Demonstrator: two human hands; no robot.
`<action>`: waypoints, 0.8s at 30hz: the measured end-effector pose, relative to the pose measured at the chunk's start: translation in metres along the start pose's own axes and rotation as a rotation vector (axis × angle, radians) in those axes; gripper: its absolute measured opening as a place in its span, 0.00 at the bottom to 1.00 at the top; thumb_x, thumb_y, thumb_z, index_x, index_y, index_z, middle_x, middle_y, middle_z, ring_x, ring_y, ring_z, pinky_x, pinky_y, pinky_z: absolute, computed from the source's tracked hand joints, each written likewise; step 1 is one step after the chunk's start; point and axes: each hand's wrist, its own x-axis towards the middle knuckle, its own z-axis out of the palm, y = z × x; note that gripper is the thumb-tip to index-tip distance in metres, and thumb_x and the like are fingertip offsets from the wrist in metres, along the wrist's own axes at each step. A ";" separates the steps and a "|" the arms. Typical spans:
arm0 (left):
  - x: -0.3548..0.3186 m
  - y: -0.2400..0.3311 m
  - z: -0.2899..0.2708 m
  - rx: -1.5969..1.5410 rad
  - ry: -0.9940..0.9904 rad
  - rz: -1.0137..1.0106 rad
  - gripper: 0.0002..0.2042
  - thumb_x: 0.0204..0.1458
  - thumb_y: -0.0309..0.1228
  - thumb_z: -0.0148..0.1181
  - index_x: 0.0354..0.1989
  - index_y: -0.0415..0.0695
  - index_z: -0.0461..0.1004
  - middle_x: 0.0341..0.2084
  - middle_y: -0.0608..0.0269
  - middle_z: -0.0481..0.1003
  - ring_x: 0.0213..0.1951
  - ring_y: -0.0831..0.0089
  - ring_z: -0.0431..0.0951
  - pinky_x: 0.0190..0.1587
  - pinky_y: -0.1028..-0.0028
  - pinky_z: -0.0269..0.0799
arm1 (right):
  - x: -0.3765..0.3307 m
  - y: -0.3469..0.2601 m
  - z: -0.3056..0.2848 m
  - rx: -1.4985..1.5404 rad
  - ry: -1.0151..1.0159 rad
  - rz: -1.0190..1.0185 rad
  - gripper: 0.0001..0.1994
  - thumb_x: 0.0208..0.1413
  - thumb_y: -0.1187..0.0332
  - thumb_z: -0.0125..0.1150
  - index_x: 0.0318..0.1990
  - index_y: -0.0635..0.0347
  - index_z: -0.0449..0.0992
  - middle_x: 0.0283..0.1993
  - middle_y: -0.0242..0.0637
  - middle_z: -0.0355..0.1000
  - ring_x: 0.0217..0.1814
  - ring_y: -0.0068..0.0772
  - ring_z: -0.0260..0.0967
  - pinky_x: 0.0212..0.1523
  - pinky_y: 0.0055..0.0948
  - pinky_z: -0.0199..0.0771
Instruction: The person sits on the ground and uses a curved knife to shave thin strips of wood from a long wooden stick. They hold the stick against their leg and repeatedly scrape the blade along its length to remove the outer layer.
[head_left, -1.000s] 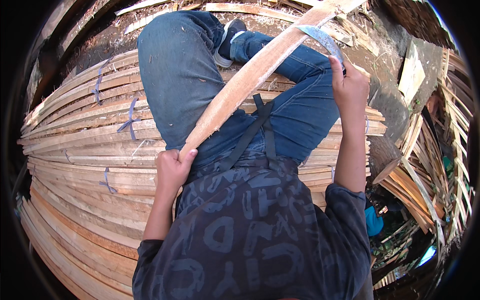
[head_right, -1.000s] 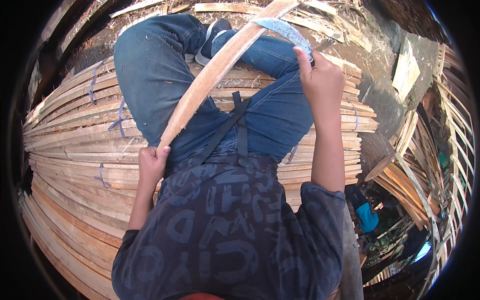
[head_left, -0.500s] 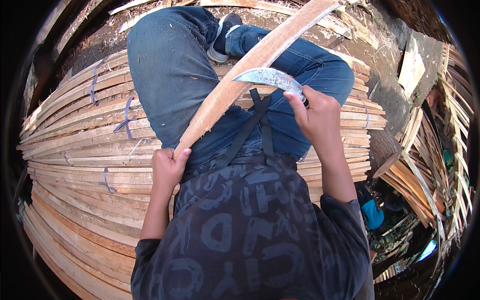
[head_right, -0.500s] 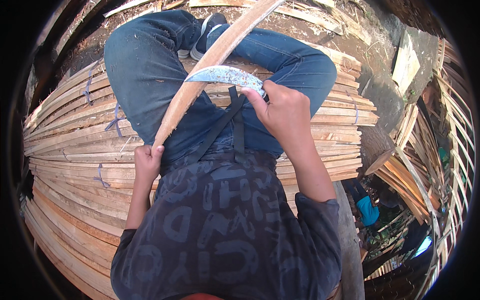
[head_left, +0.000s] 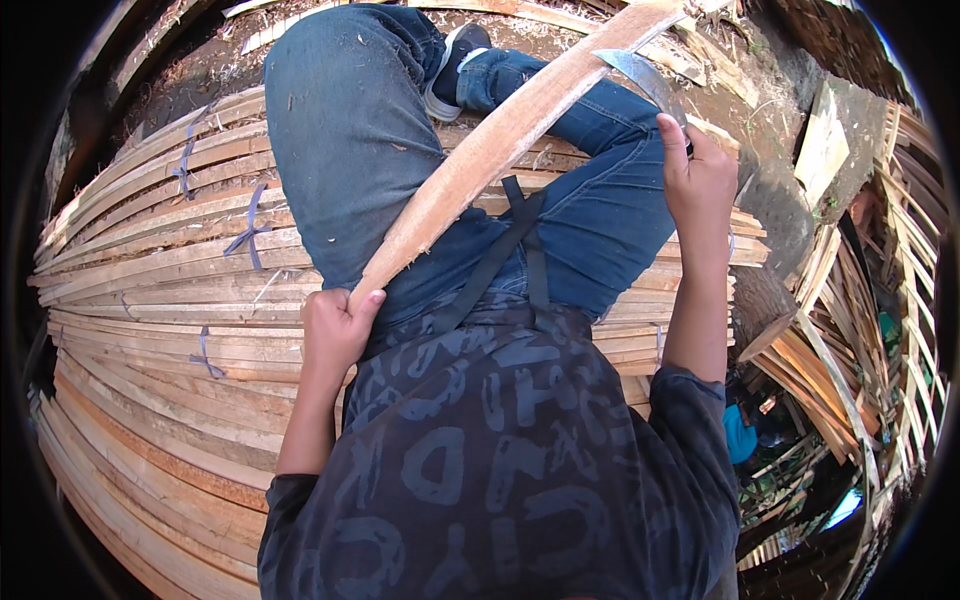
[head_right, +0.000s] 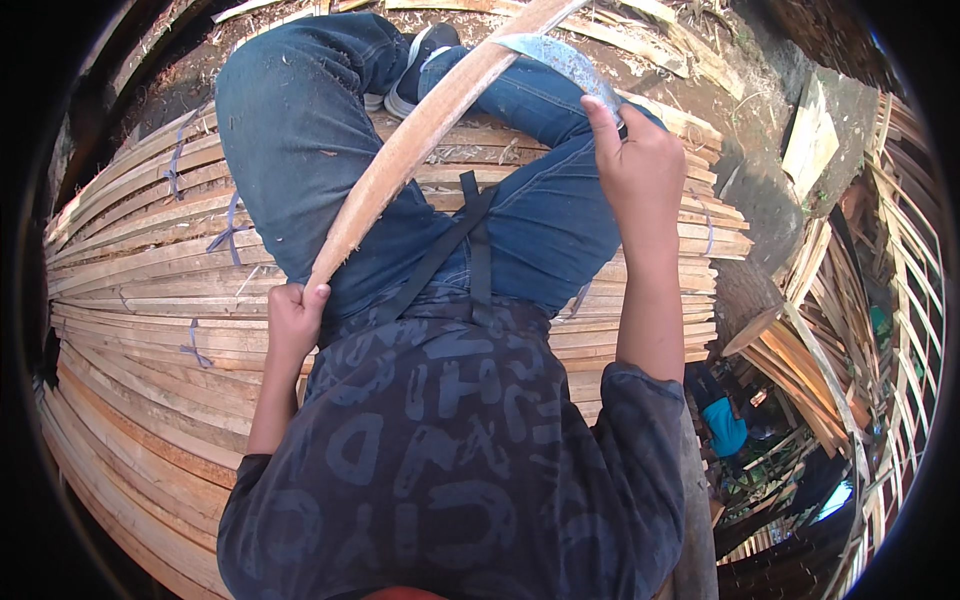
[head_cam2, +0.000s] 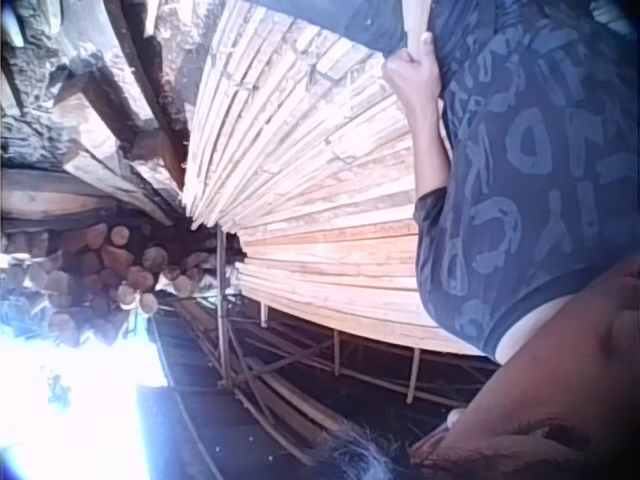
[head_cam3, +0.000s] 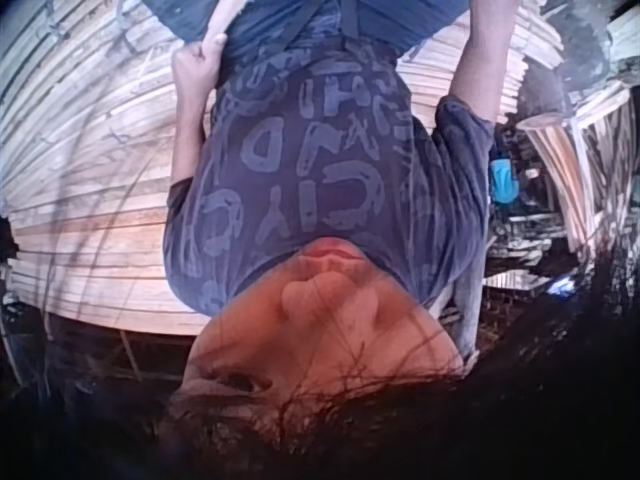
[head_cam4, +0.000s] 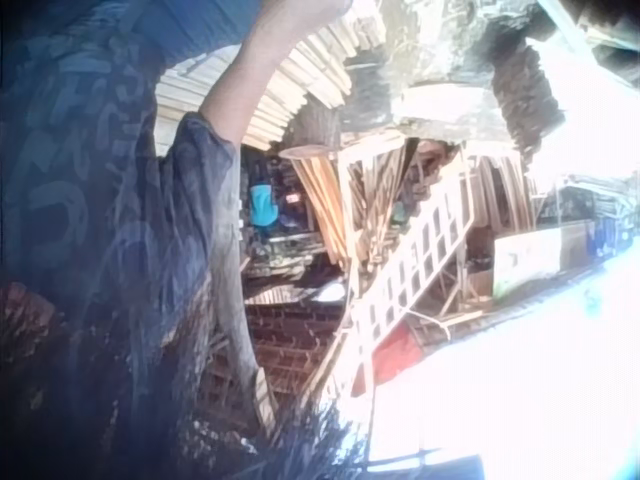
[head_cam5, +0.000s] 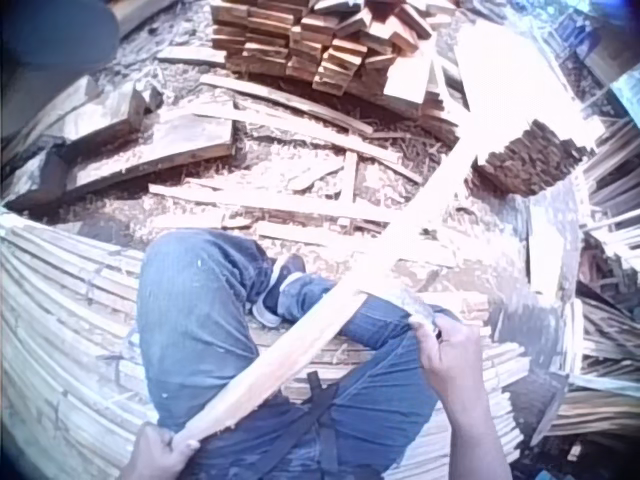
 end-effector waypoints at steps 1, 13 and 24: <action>0.000 0.000 0.000 0.006 -0.002 -0.008 0.29 0.43 0.46 0.66 0.07 0.32 0.61 0.05 0.47 0.57 0.09 0.63 0.58 0.15 0.64 0.53 | 0.007 0.004 -0.004 -0.031 -0.040 0.111 0.26 0.55 0.45 0.55 0.25 0.64 0.76 0.14 0.49 0.65 0.18 0.53 0.65 0.23 0.42 0.64; 0.004 -0.008 -0.005 -0.055 -0.064 0.054 0.32 0.47 0.51 0.61 0.07 0.35 0.57 0.04 0.57 0.53 0.10 0.74 0.54 0.14 0.66 0.49 | -0.001 -0.002 0.001 0.163 0.067 0.122 0.24 0.55 0.50 0.57 0.22 0.66 0.74 0.11 0.46 0.60 0.12 0.42 0.55 0.18 0.36 0.58; 0.030 0.010 -0.030 -0.287 -0.461 0.023 0.36 0.54 0.63 0.38 0.06 0.44 0.53 0.05 0.73 0.49 0.13 0.81 0.50 0.17 0.74 0.43 | -0.042 -0.052 0.012 0.192 -0.169 -0.154 0.25 0.51 0.50 0.62 0.14 0.61 0.65 0.11 0.40 0.62 0.14 0.44 0.62 0.15 0.35 0.60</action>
